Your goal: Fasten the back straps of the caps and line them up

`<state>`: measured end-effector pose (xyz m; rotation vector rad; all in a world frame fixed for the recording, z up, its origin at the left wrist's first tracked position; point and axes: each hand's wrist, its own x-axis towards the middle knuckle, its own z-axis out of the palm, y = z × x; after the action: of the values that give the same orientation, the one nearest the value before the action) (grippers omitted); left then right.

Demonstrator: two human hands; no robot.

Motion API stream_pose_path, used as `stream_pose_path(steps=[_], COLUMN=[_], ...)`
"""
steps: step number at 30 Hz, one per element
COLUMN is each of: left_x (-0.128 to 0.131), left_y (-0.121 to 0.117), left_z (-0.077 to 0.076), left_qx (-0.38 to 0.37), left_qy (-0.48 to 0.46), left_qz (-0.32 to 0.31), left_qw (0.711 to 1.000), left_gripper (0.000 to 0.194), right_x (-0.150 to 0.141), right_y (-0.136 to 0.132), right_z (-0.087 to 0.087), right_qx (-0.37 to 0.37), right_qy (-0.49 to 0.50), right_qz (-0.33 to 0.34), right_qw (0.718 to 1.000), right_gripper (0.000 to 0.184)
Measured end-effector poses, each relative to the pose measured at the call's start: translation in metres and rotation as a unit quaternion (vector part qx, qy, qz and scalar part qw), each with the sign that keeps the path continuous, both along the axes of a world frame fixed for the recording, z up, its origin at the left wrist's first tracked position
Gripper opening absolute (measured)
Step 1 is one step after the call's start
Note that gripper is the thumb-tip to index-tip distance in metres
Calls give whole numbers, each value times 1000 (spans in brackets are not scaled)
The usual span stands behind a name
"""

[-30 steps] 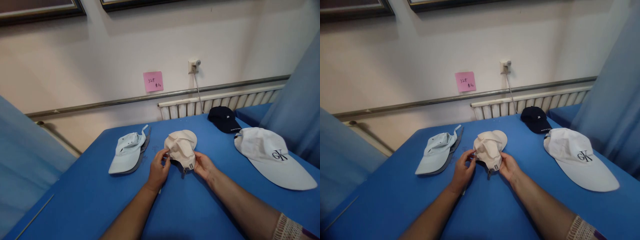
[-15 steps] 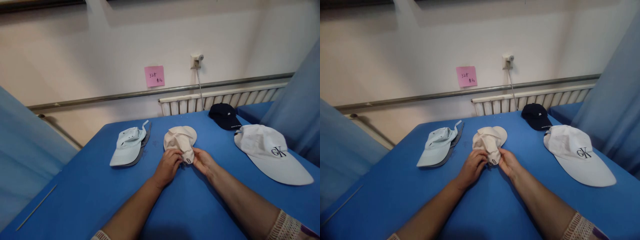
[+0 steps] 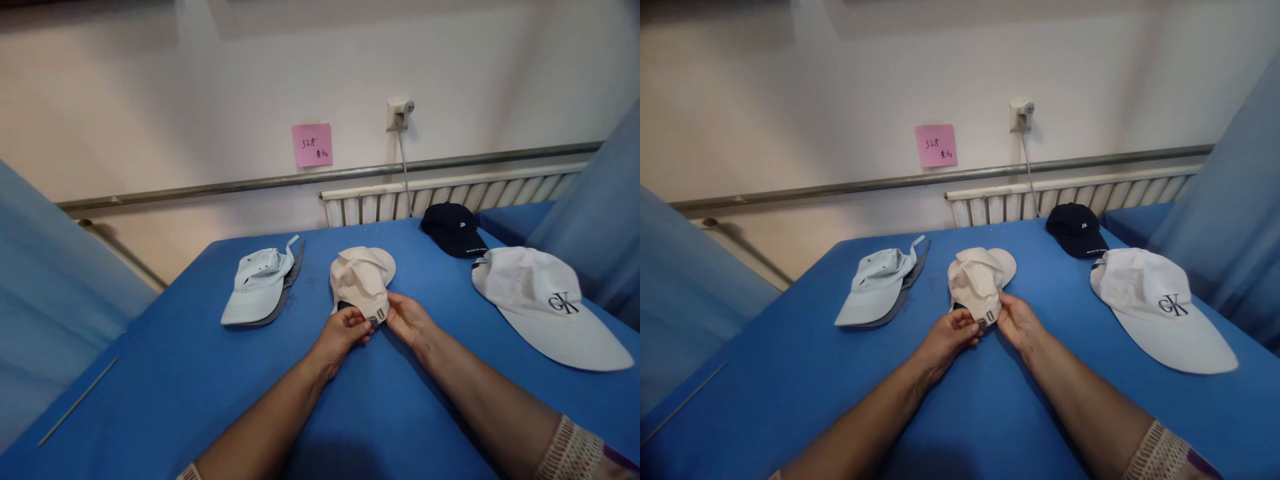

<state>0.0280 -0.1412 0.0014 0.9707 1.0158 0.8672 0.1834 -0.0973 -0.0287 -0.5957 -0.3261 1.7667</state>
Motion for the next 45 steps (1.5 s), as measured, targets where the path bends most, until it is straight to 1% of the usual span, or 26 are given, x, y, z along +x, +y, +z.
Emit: stream_pose_path(steps=[2,5,7,8,9,10,11,12,13,14,15,16,18,19,21,23,25,28,33,36,41,43,45], left_x=[0,-1,-2,-3,-4,-5,-6,-7,-8,-9,-9,-10,-10,-10,-11,-12,-12,-12,-14,-18,-22,-25,-33], left_y=[0,1,2,3,3,4,5,6,6,7,7,7,7,7,7,8,9,9,10,11,13,14,17], left_z=[-1,-1,0,0,1,1,2,2,3,4,5,5,6,7,7,6,5,4,8,12,13,14,19], left_qx=[-6,-7,-9,-10,-10,-10,-10,-11,-13,-14,-15,-15,-12,-9,-5,3,12,27,60,70,76,85,109], left_qy=[-16,-22,-30,-36,-43,-50,-57,-63,-67,-70,-74,-79,-91,-96,-102,-91,-69,-35,5,13,10,23,56], left_qz=[12,47,68,78,87,95,101,106,109,112,115,116,115,115,115,118,119,113,80,55,35,17,-22], left_qw=[1000,999,997,996,995,994,993,992,992,991,991,990,989,989,988,989,990,993,995,996,996,996,992], left_gripper=[40,40,39,38,37,37,37,36,35,34,34,34,34,35,37,39,41,41,37,34,32,30,25], right_x=[-2,-5,-6,-5,-4,-3,-1,1,3,4,5,5,2,1,-3,-5,-5,-4,-3,-1,2,4,6], right_y=[-3,-8,-9,-9,-8,-8,-8,-9,-12,-15,-20,-26,-37,-42,-47,-48,-46,-44,-47,-46,-41,-40,-39], right_z=[0,1,0,-1,-2,-3,-3,-1,1,5,9,14,23,27,31,32,29,26,27,27,19,17,16], right_qx=[-6,17,31,36,40,48,61,83,115,155,202,253,348,384,426,439,443,446,443,439,434,426,420], right_qy=[-37,-79,-119,-147,-183,-227,-279,-336,-396,-452,-500,-537,-577,-589,-609,-628,-640,-653,-678,-680,-665,-673,-687], right_qz=[-1,-15,-29,-49,-85,-136,-196,-252,-293,-310,-302,-275,-202,-161,-104,-83,-77,-69,-56,-63,-88,-80,-68], right_qw=[999,997,992,987,979,963,938,904,863,822,786,756,711,693,660,637,622,608,584,584,602,599,590], right_gripper=[19,12,15,18,23,27,30,32,32,31,28,25,19,18,19,19,18,16,12,15,20,20,21])
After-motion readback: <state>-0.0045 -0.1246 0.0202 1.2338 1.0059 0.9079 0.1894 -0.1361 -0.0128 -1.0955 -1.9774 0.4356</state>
